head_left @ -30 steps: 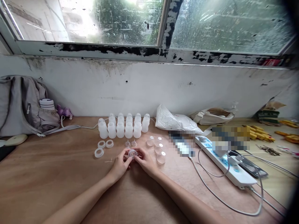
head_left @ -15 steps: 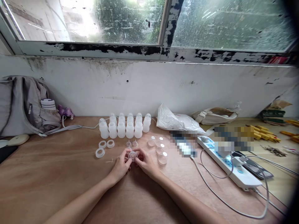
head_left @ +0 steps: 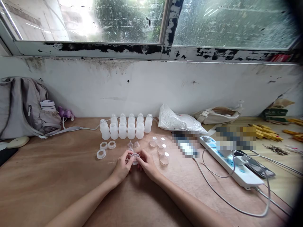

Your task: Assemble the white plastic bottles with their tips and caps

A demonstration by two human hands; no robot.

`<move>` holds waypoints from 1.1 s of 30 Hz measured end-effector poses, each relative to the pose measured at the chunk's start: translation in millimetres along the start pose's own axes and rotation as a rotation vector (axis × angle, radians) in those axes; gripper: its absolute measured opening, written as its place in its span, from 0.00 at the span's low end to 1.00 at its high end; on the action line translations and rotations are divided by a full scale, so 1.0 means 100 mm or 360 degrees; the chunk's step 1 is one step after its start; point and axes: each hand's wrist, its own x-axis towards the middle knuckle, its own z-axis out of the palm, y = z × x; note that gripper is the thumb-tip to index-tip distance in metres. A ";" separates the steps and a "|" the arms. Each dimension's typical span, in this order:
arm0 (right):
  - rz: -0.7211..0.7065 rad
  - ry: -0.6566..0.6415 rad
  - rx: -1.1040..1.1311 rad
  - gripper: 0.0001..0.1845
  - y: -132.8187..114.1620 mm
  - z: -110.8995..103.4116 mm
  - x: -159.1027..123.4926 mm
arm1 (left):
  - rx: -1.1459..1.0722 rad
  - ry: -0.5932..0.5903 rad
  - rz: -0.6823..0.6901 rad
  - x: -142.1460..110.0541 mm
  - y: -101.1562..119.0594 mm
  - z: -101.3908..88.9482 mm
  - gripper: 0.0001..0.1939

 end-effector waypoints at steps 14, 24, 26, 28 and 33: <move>-0.0039 -0.0008 -0.0004 0.13 0.01 0.01 0.00 | -0.0014 -0.0056 0.0058 -0.01 0.02 -0.02 0.12; -0.0083 0.0063 -0.0125 0.11 -0.02 0.02 -0.02 | 0.0035 -0.0034 0.0072 -0.01 -0.02 -0.02 0.10; -0.0101 0.0079 -0.0137 0.11 -0.02 0.02 -0.02 | 0.0033 0.0000 0.0064 0.00 -0.01 -0.01 0.10; -0.0114 0.0093 -0.0155 0.09 -0.03 0.01 -0.03 | 0.0021 0.0035 0.0057 0.00 0.00 -0.01 0.10; -0.0166 0.0128 -0.0210 0.07 -0.06 0.00 -0.03 | 0.0026 0.0065 0.0087 0.00 -0.01 0.00 0.09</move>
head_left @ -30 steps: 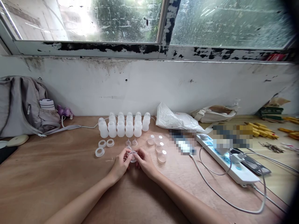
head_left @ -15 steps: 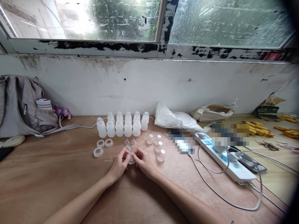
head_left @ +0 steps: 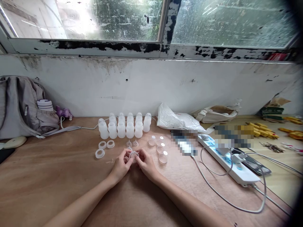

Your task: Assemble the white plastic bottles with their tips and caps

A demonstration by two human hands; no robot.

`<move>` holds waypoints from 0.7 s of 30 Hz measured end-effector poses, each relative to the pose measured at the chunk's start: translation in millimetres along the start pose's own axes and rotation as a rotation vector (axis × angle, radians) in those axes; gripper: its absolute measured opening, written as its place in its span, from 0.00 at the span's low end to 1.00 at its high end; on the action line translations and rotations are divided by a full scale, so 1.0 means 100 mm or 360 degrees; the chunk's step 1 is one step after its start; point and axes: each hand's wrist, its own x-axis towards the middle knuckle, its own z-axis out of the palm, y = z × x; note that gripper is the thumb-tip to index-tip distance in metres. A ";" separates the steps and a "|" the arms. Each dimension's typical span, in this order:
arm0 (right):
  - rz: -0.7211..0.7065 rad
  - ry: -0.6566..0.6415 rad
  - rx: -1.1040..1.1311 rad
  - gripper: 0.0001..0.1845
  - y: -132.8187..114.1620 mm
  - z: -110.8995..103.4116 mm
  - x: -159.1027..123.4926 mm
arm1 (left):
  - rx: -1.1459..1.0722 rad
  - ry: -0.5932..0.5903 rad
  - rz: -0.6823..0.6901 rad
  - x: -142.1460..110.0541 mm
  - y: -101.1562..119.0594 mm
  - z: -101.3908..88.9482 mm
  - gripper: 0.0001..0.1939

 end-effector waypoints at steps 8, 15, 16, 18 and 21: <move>-0.0136 -0.0010 -0.0134 0.08 -0.03 0.03 -0.02 | 0.0176 0.0028 0.0063 0.00 -0.04 0.00 0.05; -0.0115 0.0002 -0.0138 0.04 -0.03 0.02 -0.01 | 0.0188 -0.0008 0.0064 0.00 -0.05 0.00 0.05; -0.0113 0.0004 -0.0138 0.03 -0.03 0.02 0.00 | 0.0165 -0.0015 0.0054 0.00 -0.05 0.00 0.05; -0.0113 0.0009 -0.0151 0.03 -0.04 0.01 0.00 | 0.0132 -0.0025 0.0038 0.00 -0.03 -0.01 0.05; -0.0119 -0.0014 -0.0184 0.04 -0.05 0.01 -0.01 | 0.0148 -0.0035 0.0041 -0.01 0.00 -0.01 0.05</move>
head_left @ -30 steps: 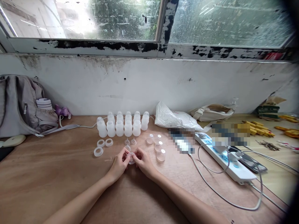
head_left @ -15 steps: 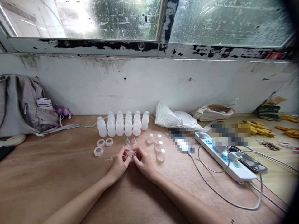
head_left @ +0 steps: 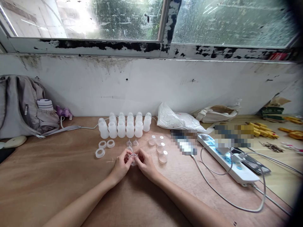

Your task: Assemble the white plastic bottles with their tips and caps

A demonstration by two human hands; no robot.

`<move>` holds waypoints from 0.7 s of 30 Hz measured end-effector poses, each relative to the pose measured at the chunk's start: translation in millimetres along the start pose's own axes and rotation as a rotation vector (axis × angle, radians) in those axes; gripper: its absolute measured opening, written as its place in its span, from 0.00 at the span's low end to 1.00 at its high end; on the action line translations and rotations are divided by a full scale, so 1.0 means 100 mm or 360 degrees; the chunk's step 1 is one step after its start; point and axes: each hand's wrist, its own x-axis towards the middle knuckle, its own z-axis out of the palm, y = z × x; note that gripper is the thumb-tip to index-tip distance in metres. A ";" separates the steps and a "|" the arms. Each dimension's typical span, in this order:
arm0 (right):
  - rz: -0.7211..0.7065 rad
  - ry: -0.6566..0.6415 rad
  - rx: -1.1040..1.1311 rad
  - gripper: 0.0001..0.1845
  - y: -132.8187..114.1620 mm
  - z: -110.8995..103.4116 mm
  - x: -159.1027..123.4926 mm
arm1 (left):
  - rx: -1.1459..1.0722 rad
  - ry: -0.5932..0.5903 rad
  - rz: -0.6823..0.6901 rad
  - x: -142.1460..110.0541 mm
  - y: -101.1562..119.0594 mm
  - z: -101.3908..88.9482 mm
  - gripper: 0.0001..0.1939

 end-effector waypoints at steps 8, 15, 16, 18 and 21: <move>-0.0025 0.0002 -0.0038 0.05 0.01 0.01 -0.01 | 0.0062 0.0007 0.0013 -0.01 0.01 -0.01 0.05; -0.0070 -0.0048 -0.0029 0.06 0.02 0.02 -0.02 | 0.0167 0.0082 0.0034 0.00 -0.03 0.01 0.04; -0.0085 -0.0042 -0.0058 0.06 0.03 0.03 -0.03 | 0.0198 0.0081 0.0040 0.00 -0.03 0.01 0.03; -0.0097 -0.0038 -0.0100 0.06 0.05 0.05 -0.03 | 0.0236 0.0065 0.0044 0.00 -0.04 0.01 0.02; -0.0079 -0.0017 -0.0092 0.05 0.05 0.06 -0.03 | 0.0199 0.0047 0.0038 0.01 -0.04 0.01 0.03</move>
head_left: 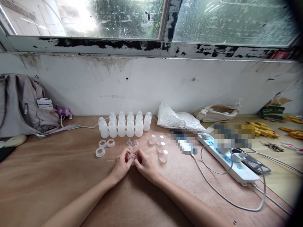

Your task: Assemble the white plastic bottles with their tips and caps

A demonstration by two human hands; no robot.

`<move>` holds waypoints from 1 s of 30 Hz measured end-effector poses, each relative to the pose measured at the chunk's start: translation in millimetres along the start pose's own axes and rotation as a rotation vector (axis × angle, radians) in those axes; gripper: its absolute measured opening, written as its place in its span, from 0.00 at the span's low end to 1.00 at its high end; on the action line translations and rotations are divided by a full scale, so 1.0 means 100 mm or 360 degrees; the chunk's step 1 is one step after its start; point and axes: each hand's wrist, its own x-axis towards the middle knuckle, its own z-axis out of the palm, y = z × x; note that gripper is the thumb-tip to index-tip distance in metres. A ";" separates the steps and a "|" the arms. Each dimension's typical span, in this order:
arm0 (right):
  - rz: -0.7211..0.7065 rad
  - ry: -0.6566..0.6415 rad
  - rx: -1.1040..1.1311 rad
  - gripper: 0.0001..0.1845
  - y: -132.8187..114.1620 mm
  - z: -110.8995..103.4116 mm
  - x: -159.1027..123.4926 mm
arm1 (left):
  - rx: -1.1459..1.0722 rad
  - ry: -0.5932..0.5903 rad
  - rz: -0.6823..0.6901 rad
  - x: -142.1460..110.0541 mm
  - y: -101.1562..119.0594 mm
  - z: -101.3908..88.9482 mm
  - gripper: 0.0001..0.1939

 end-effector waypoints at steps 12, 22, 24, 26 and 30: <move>0.0439 0.0034 0.0875 0.12 0.05 -0.06 0.04 | -0.0314 0.0030 -0.0136 0.01 -0.04 0.01 0.09; 0.0618 0.0017 0.1139 0.14 0.13 -0.07 0.11 | -0.0697 -0.0139 -0.0134 0.04 -0.10 0.02 0.10; 0.0623 0.0027 0.1156 0.14 0.12 -0.07 0.11 | -0.0731 -0.0170 -0.0135 0.05 -0.11 0.01 0.11; 0.0626 0.0032 0.1173 0.14 0.12 -0.08 0.11 | -0.0733 -0.0188 -0.0135 0.07 -0.12 0.00 0.11; 0.0642 0.0029 0.1199 0.15 0.14 -0.09 0.12 | -0.0598 -0.0239 -0.0096 0.10 -0.09 -0.07 0.12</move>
